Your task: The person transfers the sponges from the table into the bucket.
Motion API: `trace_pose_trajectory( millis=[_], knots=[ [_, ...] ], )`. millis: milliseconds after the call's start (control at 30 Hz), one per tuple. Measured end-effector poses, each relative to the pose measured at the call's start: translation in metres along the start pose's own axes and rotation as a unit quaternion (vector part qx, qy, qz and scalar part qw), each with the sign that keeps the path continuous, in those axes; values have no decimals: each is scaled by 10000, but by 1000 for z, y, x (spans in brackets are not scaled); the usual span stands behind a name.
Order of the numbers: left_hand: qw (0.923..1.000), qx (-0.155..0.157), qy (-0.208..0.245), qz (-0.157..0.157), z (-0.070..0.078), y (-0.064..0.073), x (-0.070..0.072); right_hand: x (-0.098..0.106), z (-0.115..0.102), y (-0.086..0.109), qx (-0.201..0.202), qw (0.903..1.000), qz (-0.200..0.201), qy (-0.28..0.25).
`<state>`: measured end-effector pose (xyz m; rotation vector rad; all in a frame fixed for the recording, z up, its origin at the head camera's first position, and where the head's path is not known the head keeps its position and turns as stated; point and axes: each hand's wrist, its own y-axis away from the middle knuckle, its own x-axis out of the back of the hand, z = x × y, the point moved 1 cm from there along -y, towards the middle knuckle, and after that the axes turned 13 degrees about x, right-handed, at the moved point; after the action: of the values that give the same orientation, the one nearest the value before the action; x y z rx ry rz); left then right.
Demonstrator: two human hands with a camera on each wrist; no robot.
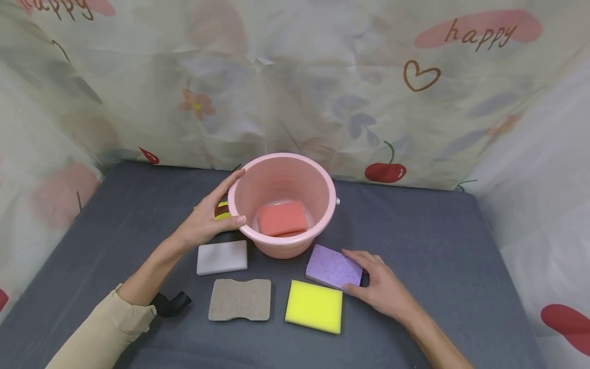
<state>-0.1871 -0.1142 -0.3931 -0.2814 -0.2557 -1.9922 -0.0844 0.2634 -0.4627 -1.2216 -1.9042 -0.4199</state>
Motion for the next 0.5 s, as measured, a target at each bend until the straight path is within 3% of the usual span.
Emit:
trace_pose_trajectory(
  millis=[500],
  knots=[
    [9999, 98, 22, 9, 0, 0, 0, -9, -5, -7, -191, 9982, -64, 568]
  ],
)
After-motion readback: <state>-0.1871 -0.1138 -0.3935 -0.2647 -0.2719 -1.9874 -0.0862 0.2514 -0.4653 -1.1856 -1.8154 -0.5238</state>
